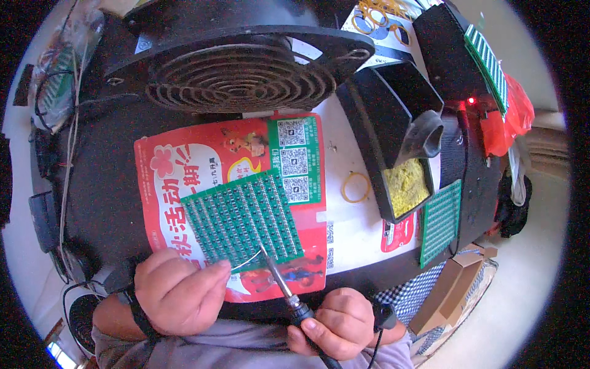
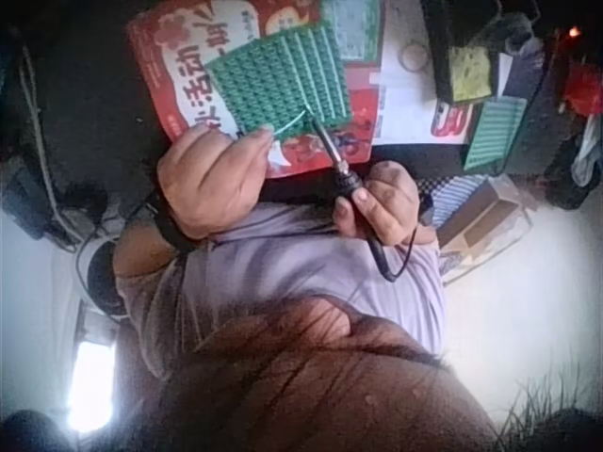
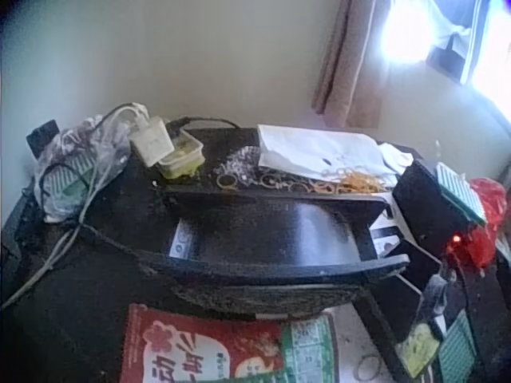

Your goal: Soldering components onto a green printed circuit board.

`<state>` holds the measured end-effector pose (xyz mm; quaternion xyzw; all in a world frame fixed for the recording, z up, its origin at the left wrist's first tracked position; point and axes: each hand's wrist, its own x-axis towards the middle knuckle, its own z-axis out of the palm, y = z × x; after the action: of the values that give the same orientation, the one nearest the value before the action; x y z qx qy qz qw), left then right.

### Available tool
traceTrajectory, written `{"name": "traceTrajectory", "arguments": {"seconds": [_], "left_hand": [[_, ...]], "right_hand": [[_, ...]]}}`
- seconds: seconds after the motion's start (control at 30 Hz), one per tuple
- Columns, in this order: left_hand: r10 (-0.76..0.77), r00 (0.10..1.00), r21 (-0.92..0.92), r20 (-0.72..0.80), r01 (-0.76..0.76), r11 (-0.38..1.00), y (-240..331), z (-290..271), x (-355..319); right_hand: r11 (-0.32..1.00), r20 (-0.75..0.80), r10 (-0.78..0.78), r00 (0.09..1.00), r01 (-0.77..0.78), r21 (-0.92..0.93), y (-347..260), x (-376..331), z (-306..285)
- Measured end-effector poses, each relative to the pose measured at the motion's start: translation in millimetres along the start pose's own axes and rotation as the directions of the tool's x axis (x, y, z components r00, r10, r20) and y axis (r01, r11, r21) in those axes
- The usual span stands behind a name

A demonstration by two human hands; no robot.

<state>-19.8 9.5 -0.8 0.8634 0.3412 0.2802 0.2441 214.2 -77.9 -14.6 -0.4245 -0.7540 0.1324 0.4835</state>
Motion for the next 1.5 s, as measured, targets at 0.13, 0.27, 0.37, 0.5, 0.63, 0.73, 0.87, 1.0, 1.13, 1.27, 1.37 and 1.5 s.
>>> {"name": "traceTrajectory", "arguments": {"seconds": [0.13,0.27,0.37,0.5,0.63,0.73,0.87,1.0,1.13,1.27,1.37,1.5], "left_hand": [[-0.007,0.999,-0.009,-0.039,0.007,1.000,2.4,3.7,-0.7],[0.017,1.000,-0.003,-0.018,-0.017,1.000,1.7,3.0,0.3],[0.024,1.000,0.005,-0.015,-0.024,1.000,1.9,2.9,-1.1],[0.033,0.999,0.002,0.000,-0.033,0.999,0.6,4.3,-1.6],[0.036,0.999,0.012,0.013,-0.036,0.999,0.6,4.2,-1.4],[0.036,0.999,0.015,0.015,-0.036,0.999,1.3,4.1,-0.4],[0.009,1.000,0.014,0.012,-0.009,1.000,1.6,5.1,0.4],[-0.032,0.999,0.025,-0.007,0.032,0.999,5.1,5.9,3.4],[-0.141,0.984,-0.065,-0.113,0.134,0.989,9.5,10.8,3.1],[-0.182,0.983,-0.165,-0.025,0.176,0.970,5.3,-9.1,8.5],[-0.255,0.967,-0.220,0.018,0.253,0.942,3.2,-15.4,6.2],[-0.205,0.979,-0.154,0.019,0.206,0.967,3.0,-16.0,3.6]], "right_hand": [[1.000,-0.004,-0.015,1.000,0.015,0.004,0.1,-1.1,-1.0],[1.000,-0.013,-0.021,1.000,0.021,-0.005,0.2,3.1,0.3],[1.000,-0.008,-0.025,1.000,0.025,0.015,0.0,0.4,-0.3],[1.000,0.010,-0.021,1.000,0.021,-0.003,0.8,2.5,0.4],[0.999,0.016,-0.031,0.999,0.031,-0.009,0.6,-0.1,-1.9],[0.999,0.013,-0.027,1.000,0.027,-0.023,-0.6,1.7,-0.5],[1.000,0.014,-0.020,1.000,0.020,-0.018,-0.3,2.7,0.2],[1.000,0.002,-0.020,1.000,0.020,-0.019,0.2,1.3,0.2],[1.000,-0.019,-0.029,0.999,0.029,0.010,-0.8,-2.6,-0.3],[1.000,-0.029,-0.027,0.999,0.027,-0.001,-0.4,-0.9,0.1],[1.000,-0.001,-0.019,1.000,0.019,-0.012,-0.4,5.6,-0.8],[0.999,-0.024,-0.028,0.999,0.029,0.030,0.8,-4.2,-0.2]]}}
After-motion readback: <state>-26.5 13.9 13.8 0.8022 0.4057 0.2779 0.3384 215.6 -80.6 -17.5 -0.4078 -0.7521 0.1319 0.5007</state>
